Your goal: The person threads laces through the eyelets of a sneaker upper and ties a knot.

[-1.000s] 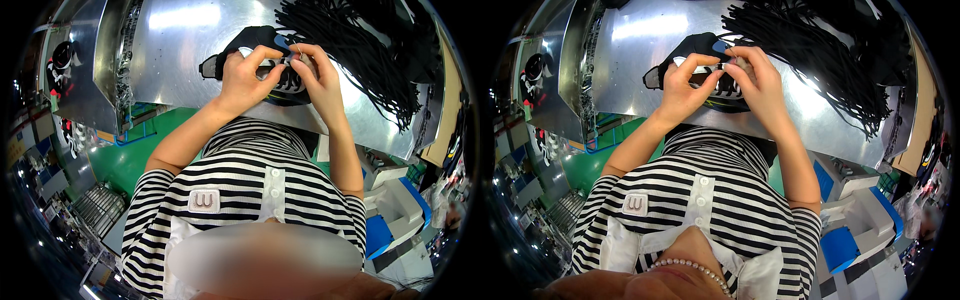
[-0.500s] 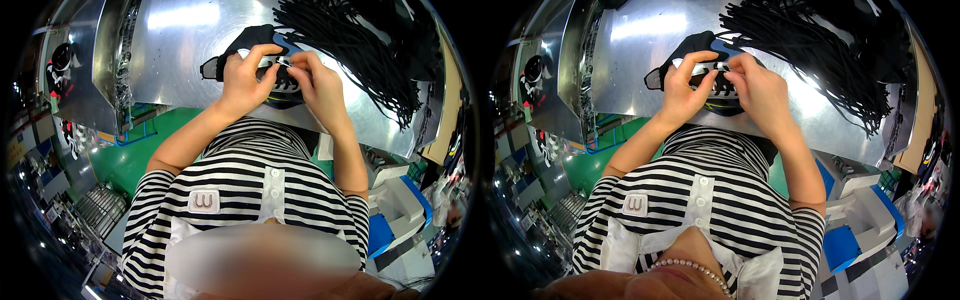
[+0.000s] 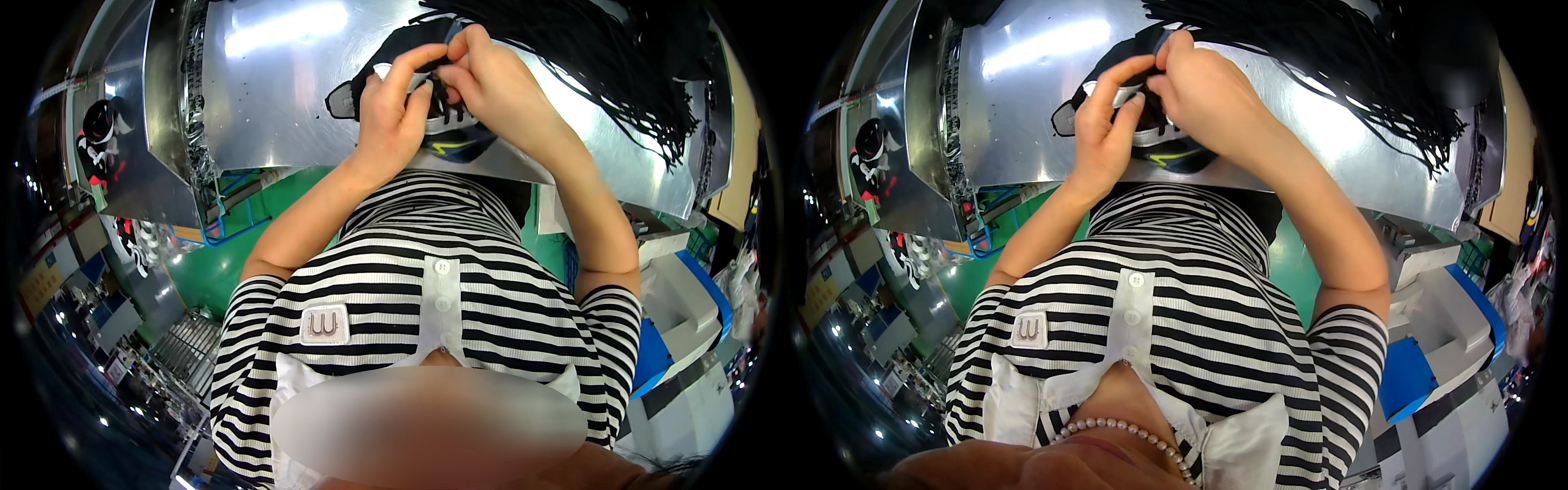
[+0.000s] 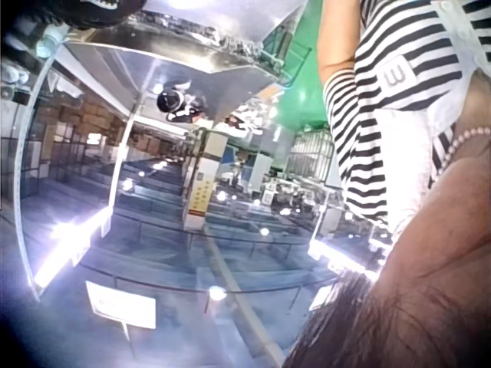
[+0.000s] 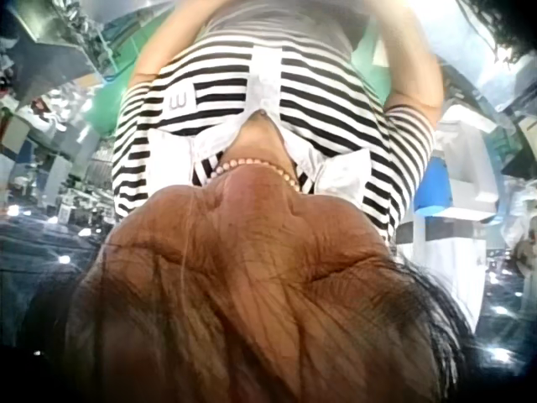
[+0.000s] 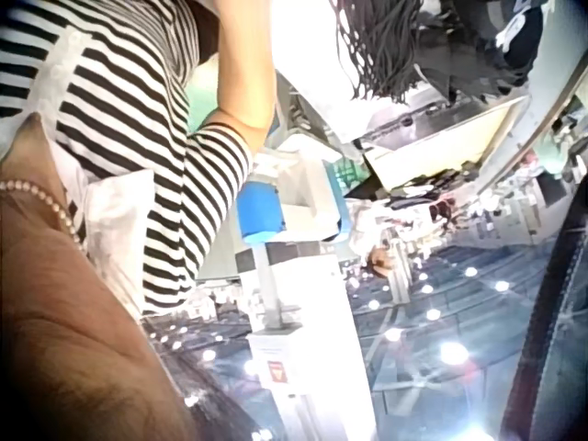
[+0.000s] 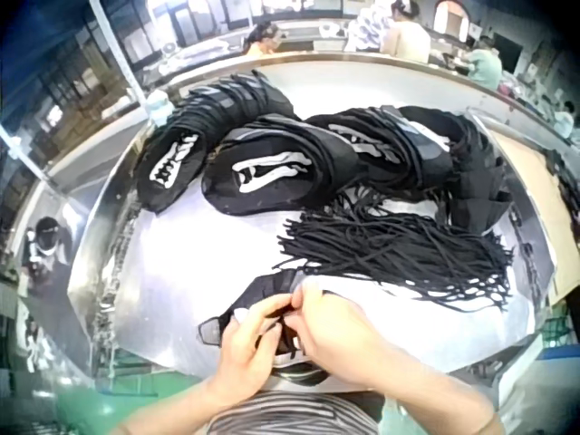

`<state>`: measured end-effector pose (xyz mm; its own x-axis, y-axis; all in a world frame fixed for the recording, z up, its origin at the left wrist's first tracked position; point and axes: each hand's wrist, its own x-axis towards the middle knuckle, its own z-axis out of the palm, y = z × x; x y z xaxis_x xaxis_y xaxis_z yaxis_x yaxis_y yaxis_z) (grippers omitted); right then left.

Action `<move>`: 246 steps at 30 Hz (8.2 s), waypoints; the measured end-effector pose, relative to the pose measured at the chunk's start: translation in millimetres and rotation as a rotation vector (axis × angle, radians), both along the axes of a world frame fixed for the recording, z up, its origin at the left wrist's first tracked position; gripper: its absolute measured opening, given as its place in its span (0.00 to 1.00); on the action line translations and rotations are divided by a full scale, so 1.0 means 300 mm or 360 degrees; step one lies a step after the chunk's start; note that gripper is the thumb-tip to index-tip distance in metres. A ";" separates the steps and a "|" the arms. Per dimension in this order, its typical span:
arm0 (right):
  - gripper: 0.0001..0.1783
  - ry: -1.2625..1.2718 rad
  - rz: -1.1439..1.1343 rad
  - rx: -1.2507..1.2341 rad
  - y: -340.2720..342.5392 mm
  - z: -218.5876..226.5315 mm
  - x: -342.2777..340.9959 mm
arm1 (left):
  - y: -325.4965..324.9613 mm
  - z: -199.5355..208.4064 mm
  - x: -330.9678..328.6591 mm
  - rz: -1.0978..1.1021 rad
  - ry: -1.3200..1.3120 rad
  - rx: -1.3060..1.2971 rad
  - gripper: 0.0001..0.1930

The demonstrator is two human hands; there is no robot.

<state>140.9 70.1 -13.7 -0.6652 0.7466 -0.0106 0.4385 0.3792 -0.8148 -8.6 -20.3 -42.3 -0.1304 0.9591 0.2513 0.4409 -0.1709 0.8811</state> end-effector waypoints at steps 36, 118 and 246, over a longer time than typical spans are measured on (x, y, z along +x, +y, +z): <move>0.13 0.0411 -0.0718 0.0249 -0.068 -0.138 0.049 | 0.034 0.132 -0.114 -0.0253 -0.1175 -0.0824 0.19; 0.06 0.0417 -0.0383 -0.0660 -0.237 -0.064 0.064 | -0.048 0.101 -0.081 -0.0117 0.0458 -0.0437 0.14; 0.06 0.0292 -0.0385 -0.0241 -0.099 -0.095 0.112 | 0.068 0.087 -0.131 -0.0267 -0.0432 -0.0643 0.13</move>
